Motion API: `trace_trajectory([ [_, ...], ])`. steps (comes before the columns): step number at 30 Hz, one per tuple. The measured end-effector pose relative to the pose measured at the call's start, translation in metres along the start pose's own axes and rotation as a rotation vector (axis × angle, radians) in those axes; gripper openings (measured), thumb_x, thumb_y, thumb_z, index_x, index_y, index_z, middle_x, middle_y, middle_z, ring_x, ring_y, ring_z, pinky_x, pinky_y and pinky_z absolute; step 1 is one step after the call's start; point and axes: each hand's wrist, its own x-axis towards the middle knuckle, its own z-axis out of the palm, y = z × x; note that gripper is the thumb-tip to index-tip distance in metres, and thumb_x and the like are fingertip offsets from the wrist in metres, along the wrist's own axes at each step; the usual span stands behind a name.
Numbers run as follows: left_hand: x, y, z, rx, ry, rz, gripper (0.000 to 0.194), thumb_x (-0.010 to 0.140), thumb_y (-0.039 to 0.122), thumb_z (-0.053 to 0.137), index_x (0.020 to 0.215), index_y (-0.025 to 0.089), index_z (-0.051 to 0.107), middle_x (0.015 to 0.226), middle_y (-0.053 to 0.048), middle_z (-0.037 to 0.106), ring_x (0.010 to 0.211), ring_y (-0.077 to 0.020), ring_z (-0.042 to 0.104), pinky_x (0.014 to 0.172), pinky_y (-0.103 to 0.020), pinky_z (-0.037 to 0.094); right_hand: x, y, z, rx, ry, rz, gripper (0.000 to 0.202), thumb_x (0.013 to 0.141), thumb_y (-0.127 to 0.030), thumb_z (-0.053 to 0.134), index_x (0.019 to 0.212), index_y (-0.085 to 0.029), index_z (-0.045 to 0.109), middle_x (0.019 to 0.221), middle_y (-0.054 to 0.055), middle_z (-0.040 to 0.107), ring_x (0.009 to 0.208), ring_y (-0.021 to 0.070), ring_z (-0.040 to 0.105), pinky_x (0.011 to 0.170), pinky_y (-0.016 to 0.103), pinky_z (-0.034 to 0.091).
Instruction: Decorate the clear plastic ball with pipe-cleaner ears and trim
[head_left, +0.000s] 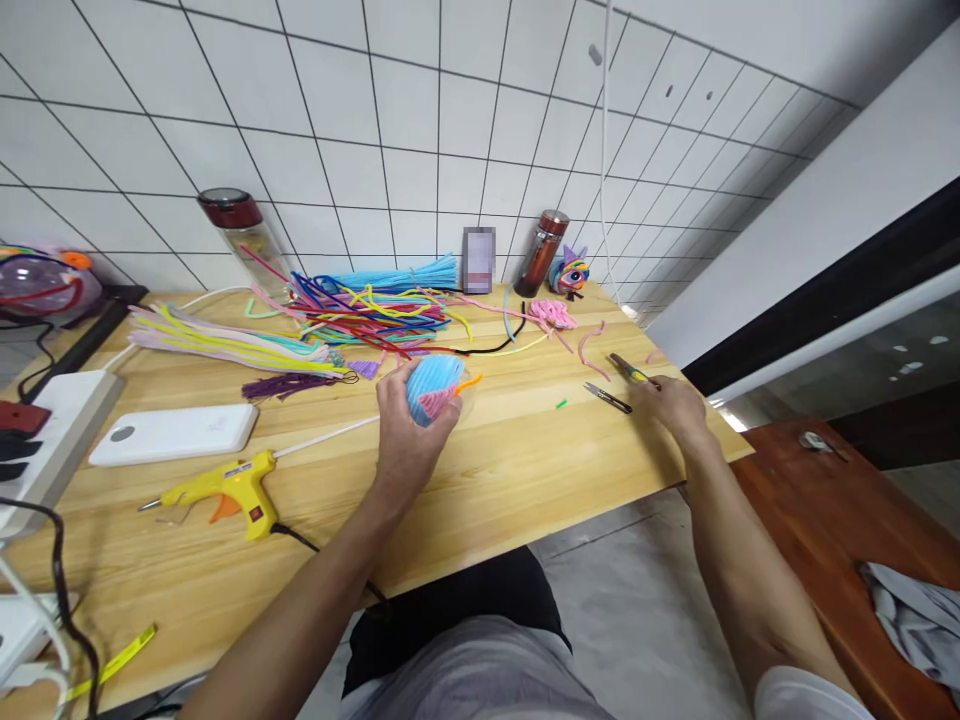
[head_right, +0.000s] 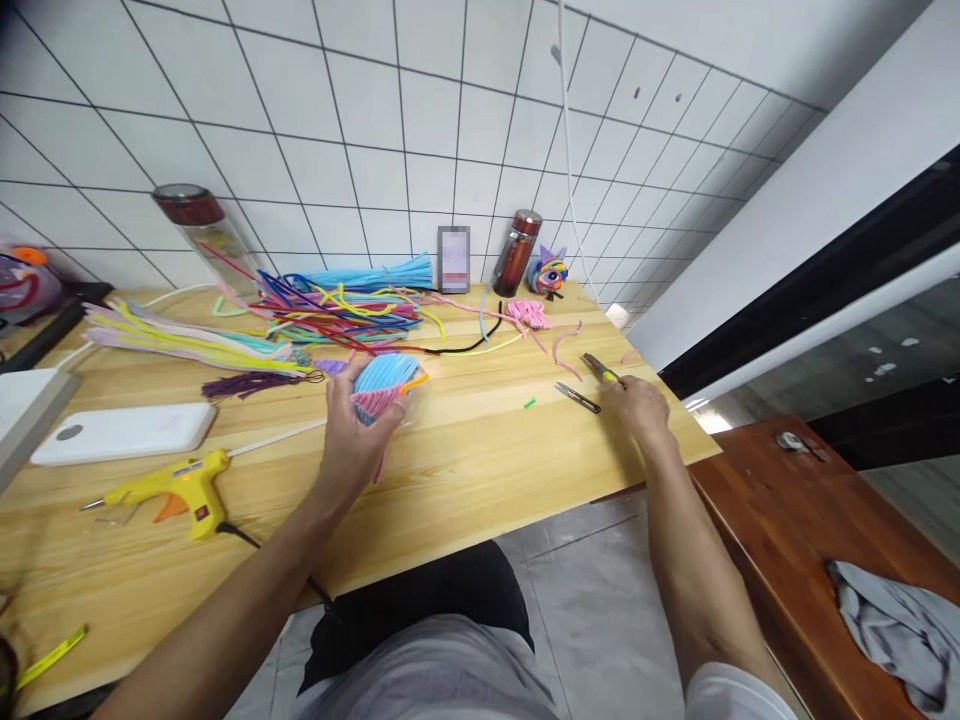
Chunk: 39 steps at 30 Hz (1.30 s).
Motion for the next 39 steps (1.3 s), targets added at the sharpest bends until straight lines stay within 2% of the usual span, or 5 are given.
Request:
trace_trajectory([
  [5, -0.001, 0.0, 0.001, 0.044, -0.008, 0.017, 0.064, 0.085, 0.037, 0.077, 0.142, 0.022, 0.054, 0.138, -0.013, 0.057, 0.137, -0.0317, 0.054, 0.121, -0.052, 0.045, -0.015, -0.033, 0.018, 0.017, 0.088, -0.001, 0.045, 0.095, -0.037, 0.058, 0.122, -0.007, 0.08, 0.125, 0.03, 0.073, 0.118, 0.0392, 0.066, 0.101, 0.053, 0.048],
  [11, -0.006, 0.005, 0.004, 0.14, -0.006, 0.16, 0.066, 0.085, 0.031, 0.076, 0.144, 0.021, 0.049, 0.141, -0.015, 0.055, 0.138, -0.0325, 0.052, 0.121, -0.054, 0.045, -0.102, -0.147, -0.004, 0.721, 0.033, -0.637, 0.035, 0.096, -0.041, 0.071, 0.127, -0.025, 0.075, 0.109, 0.007, 0.08, 0.097, 0.0242, 0.074, 0.095, 0.043, 0.059],
  [16, -0.008, 0.003, 0.005, 0.157, 0.004, 0.186, 0.066, 0.084, 0.029, 0.076, 0.144, 0.022, 0.048, 0.14, -0.015, 0.054, 0.137, -0.0321, 0.053, 0.12, -0.054, 0.046, -0.15, -0.214, -0.005, 0.935, 0.03, -0.759, 0.02, 0.097, -0.029, 0.072, 0.117, -0.025, 0.074, 0.096, 0.002, 0.079, 0.086, 0.0181, 0.074, 0.085, 0.035, 0.061],
  [27, -0.009, 0.004, 0.005, 0.16, -0.002, 0.183, 0.064, 0.083, 0.025, 0.075, 0.142, 0.023, 0.048, 0.139, -0.014, 0.054, 0.137, -0.0311, 0.053, 0.121, -0.054, 0.045, -0.16, -0.227, 0.007, 0.726, 0.41, -1.01, 0.018, 0.102, -0.014, 0.065, 0.108, -0.027, 0.077, 0.094, 0.006, 0.083, 0.085, 0.0216, 0.078, 0.079, 0.038, 0.064],
  [39, -0.011, 0.01, 0.006, 0.021, -0.069, 0.052, 0.062, 0.085, 0.033, 0.078, 0.139, 0.023, 0.051, 0.137, -0.013, 0.056, 0.133, -0.0303, 0.056, 0.115, -0.05, 0.05, -0.158, -0.222, 0.003, 0.798, 0.293, -0.824, 0.009, 0.103, -0.025, 0.067, 0.102, -0.026, 0.075, 0.09, 0.004, 0.08, 0.079, 0.0201, 0.075, 0.074, 0.036, 0.064],
])
